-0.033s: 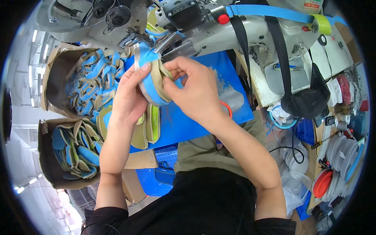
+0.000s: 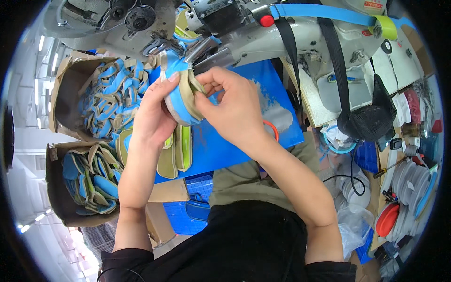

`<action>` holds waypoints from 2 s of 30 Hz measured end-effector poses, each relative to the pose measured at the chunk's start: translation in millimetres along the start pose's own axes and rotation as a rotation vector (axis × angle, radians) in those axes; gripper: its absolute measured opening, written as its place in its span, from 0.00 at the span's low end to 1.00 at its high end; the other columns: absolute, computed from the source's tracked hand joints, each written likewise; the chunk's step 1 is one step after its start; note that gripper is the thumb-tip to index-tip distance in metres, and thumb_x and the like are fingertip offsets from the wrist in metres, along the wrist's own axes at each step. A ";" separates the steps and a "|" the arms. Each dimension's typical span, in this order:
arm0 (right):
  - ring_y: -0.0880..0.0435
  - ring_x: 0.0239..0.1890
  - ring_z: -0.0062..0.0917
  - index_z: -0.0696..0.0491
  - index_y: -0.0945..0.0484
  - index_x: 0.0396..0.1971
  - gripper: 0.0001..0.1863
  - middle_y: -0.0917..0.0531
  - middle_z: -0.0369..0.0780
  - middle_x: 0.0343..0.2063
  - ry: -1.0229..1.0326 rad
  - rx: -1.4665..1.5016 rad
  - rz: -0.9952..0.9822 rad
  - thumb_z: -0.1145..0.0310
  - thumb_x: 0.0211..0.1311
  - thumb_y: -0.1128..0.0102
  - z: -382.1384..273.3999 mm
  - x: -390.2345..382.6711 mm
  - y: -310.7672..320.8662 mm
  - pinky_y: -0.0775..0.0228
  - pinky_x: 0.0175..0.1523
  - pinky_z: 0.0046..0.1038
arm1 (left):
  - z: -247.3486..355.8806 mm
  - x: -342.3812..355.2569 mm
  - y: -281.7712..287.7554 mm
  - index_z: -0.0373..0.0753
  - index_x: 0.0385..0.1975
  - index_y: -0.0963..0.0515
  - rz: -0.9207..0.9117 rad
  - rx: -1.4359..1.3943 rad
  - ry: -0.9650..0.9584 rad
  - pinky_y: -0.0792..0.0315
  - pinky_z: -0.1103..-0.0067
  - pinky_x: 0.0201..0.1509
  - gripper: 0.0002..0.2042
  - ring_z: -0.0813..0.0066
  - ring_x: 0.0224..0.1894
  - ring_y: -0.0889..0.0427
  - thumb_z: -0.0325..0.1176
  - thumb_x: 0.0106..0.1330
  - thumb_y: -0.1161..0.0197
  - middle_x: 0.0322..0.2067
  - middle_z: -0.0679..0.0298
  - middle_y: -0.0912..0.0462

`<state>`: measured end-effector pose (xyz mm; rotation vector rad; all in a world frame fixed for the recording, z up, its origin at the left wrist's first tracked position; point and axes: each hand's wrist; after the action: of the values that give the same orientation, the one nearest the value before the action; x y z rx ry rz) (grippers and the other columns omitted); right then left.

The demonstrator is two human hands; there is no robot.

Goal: The person inserts a blue foam insert into a green mesh mask pocket. They then use a sewing machine to stitch the edges of the mask. Finally, they use scissors to trim excess threads from the finished product.

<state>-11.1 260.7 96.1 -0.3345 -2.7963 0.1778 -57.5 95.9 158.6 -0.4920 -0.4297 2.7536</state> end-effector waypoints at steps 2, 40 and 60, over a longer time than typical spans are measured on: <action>0.16 0.27 0.17 0.55 0.14 0.36 0.09 0.12 0.37 0.26 -0.008 0.005 0.002 0.71 0.55 0.29 -0.7 -1.7 -0.2 0.32 0.29 0.22 | 6.0 0.1 -4.2 0.36 0.49 0.19 0.074 -0.125 0.147 0.17 0.71 0.51 0.11 0.71 0.46 0.12 0.32 0.72 0.34 0.46 0.60 0.13; 0.15 0.34 0.20 0.56 0.15 0.40 0.12 0.12 0.37 0.34 0.010 -0.056 0.046 0.75 0.54 0.28 0.3 9.1 -9.1 0.25 0.41 0.25 | -9.3 9.3 0.8 0.36 0.52 0.21 -0.043 0.166 -0.159 0.21 0.77 0.51 0.16 0.79 0.45 0.15 0.30 0.67 0.27 0.44 0.65 0.13; 0.15 0.30 0.31 0.49 0.20 0.32 0.11 0.17 0.35 0.30 0.580 -0.532 0.259 0.75 0.49 0.28 36.2 7.3 -21.8 0.25 0.31 0.31 | -0.2 4.3 19.3 0.33 0.51 0.19 -0.133 0.487 -0.352 0.20 0.82 0.48 0.14 0.82 0.43 0.14 0.26 0.67 0.28 0.44 0.62 0.11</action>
<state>-34.1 238.4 67.7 -0.7362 -2.1727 -0.5328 -66.0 79.9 150.5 0.1377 0.1358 2.6793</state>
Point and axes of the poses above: each hand's wrist, its own x-axis towards the middle knuckle, its own y-axis out of the back of the hand, z = x × y
